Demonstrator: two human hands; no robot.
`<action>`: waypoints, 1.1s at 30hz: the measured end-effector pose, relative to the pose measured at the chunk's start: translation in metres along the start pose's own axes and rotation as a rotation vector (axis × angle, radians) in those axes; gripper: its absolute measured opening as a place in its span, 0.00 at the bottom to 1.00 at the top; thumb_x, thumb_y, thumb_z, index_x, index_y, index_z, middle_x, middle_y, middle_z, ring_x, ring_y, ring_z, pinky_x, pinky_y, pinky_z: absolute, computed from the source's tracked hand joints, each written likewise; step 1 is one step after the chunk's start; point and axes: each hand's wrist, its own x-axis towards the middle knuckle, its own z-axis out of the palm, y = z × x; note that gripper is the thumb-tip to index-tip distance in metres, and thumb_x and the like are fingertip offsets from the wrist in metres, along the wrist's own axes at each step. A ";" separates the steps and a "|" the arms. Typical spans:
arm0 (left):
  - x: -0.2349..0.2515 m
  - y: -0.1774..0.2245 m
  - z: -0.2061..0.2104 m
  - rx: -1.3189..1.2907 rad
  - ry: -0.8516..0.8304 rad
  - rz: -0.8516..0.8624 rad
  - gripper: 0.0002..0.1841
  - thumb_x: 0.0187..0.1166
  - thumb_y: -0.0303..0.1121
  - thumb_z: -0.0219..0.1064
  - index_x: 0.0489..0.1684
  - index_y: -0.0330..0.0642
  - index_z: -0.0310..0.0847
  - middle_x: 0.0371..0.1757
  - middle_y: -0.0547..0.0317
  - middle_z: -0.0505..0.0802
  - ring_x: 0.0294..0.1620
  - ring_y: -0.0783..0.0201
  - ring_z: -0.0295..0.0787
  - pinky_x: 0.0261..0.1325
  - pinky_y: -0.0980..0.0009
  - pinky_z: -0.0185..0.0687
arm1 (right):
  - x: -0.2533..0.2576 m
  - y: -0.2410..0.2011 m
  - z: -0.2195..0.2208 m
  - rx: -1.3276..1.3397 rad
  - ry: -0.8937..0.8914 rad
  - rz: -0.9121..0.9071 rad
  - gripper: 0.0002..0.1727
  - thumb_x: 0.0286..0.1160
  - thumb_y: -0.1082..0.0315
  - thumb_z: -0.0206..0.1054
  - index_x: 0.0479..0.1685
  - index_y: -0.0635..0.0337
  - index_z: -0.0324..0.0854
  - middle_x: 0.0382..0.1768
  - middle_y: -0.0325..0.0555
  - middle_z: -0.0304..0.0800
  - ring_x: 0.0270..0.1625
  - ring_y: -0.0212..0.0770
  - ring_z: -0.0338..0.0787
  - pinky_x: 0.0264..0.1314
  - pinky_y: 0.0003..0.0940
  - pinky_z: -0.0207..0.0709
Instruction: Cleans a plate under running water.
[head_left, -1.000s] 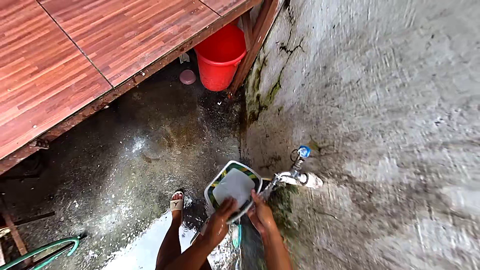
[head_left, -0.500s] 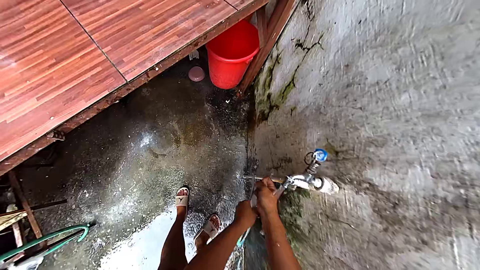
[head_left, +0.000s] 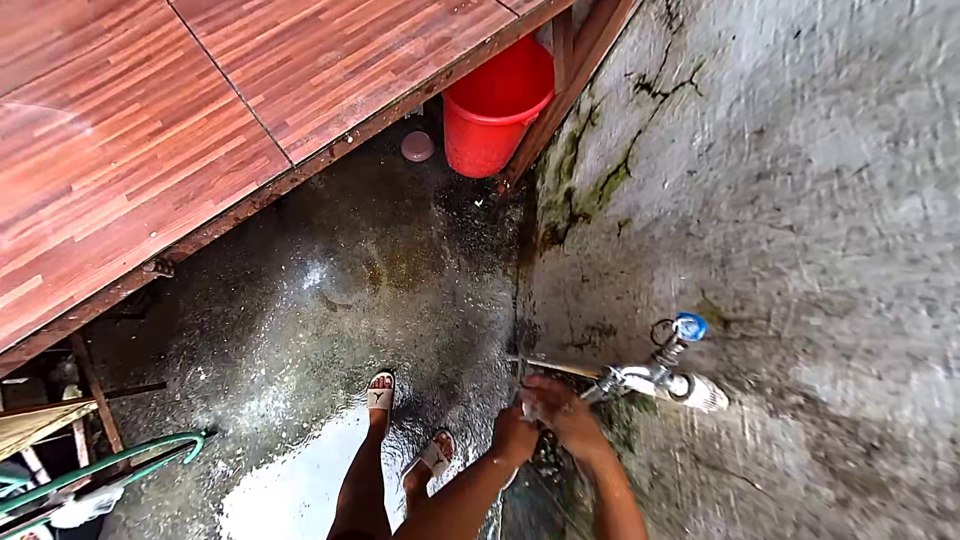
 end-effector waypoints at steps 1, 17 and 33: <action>-0.001 -0.002 0.000 0.004 0.008 0.028 0.23 0.88 0.32 0.59 0.75 0.25 0.74 0.74 0.29 0.82 0.79 0.39 0.76 0.84 0.46 0.64 | -0.014 -0.005 -0.003 -0.054 -0.011 0.003 0.21 0.85 0.79 0.55 0.76 0.72 0.70 0.57 0.60 0.90 0.53 0.44 0.94 0.58 0.39 0.87; 0.021 -0.016 0.019 0.042 0.151 0.262 0.33 0.94 0.45 0.41 0.94 0.35 0.49 0.94 0.32 0.50 0.95 0.32 0.34 0.92 0.34 0.27 | -0.032 0.033 0.019 0.107 0.510 0.091 0.21 0.93 0.68 0.50 0.73 0.75 0.72 0.62 0.65 0.84 0.63 0.47 0.86 0.70 0.45 0.76; -0.017 0.020 0.015 0.335 0.029 0.675 0.28 0.92 0.38 0.43 0.91 0.40 0.60 0.93 0.46 0.63 0.96 0.46 0.45 0.95 0.41 0.30 | -0.043 0.037 0.014 0.570 0.561 -0.115 0.27 0.97 0.58 0.36 0.69 0.69 0.74 0.51 0.47 0.89 0.51 0.30 0.89 0.57 0.30 0.83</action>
